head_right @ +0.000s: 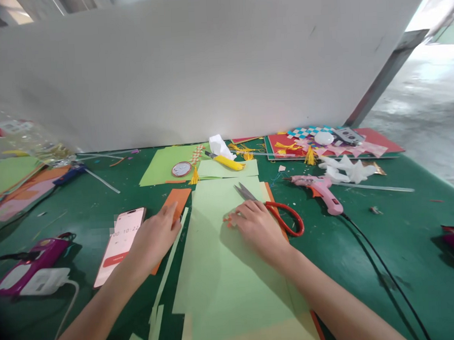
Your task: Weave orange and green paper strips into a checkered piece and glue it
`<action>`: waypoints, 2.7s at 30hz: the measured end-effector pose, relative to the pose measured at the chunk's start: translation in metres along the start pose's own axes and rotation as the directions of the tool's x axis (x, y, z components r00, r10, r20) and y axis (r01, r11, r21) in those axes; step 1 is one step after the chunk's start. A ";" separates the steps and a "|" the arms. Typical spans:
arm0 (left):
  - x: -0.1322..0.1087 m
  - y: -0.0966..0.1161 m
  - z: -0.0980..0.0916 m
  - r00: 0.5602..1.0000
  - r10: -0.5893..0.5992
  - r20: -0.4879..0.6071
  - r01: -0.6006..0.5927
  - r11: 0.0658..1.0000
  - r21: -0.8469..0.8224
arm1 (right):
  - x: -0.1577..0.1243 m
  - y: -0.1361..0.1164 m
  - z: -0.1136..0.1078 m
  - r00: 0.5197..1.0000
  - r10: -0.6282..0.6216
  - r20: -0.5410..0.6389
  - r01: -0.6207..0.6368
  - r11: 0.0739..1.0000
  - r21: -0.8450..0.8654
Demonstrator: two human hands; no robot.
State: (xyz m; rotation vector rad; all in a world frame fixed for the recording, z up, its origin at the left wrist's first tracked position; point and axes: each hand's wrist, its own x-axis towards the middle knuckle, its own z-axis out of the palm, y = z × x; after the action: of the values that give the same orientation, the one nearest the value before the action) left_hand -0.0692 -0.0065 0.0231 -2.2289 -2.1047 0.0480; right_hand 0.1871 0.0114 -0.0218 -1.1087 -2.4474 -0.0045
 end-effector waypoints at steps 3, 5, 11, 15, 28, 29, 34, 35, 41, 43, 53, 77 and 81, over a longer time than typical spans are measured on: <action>0.000 -0.003 -0.011 0.998 0.028 0.047 -0.027 0.999 -0.024 | 0.000 -0.003 -0.001 1.000 0.010 0.022 -0.010 1.000 0.028; 0.001 -0.003 -0.020 0.996 0.038 0.086 -0.034 0.998 -0.046 | 0.001 -0.004 -0.002 1.000 0.023 0.018 -0.024 0.999 0.044; 0.002 -0.005 -0.045 0.993 -0.044 -0.113 0.043 0.999 -0.013 | 0.003 -0.006 -0.004 0.999 0.043 0.011 -0.044 0.996 0.076; 0.006 -0.002 -0.057 0.894 -0.199 -0.402 0.000 0.896 -0.445 | 0.004 -0.007 -0.009 0.995 0.049 -0.081 -0.032 0.979 0.203; 0.017 0.051 -0.018 0.996 -0.047 -0.078 -0.066 0.216 -0.974 | 0.009 -0.007 -0.028 0.800 0.573 0.178 -0.458 0.392 0.798; 0.015 0.052 -0.015 0.994 -0.028 -0.107 -0.095 0.271 -0.958 | 0.009 -0.003 -0.029 0.754 0.643 0.138 -0.444 0.343 0.828; 0.002 0.063 0.012 0.912 0.381 -0.155 -0.395 0.706 -0.588 | 0.012 0.018 -0.033 0.423 0.900 0.110 -0.255 0.002 0.967; 0.001 0.066 0.019 0.857 0.490 -0.159 -0.499 0.714 -0.491 | 0.012 0.021 -0.034 0.369 0.920 0.135 -0.242 -0.045 0.969; -0.005 0.073 0.043 0.700 0.703 -0.125 -0.713 0.675 -0.193 | 0.014 0.018 -0.032 0.308 0.917 0.255 -0.225 -0.190 0.956; -0.006 0.069 0.043 0.702 0.697 -0.144 -0.712 0.683 -0.164 | 0.015 0.017 -0.031 0.308 0.907 0.287 -0.231 -0.222 0.947; 0.012 0.059 0.048 0.683 0.667 -0.298 -0.696 0.718 0.011 | 0.013 0.020 -0.030 0.286 0.914 0.287 -0.345 -0.182 0.921; -0.003 0.082 -0.002 0.898 0.412 0.155 0.304 -0.324 -0.896 | 0.005 -0.027 -0.032 0.908 0.170 -0.382 0.021 0.894 0.447; -0.001 0.082 0.007 0.909 0.294 0.294 0.404 -0.456 -0.793 | 0.005 -0.035 -0.025 0.960 -0.139 -0.241 0.225 0.899 0.377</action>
State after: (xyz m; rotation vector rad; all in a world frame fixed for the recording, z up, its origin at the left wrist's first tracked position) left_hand 0.0115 -0.0118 0.0099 -2.4164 -2.8003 -3.0708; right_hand 0.1688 -0.0134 0.0091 -0.6591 -2.2185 0.2962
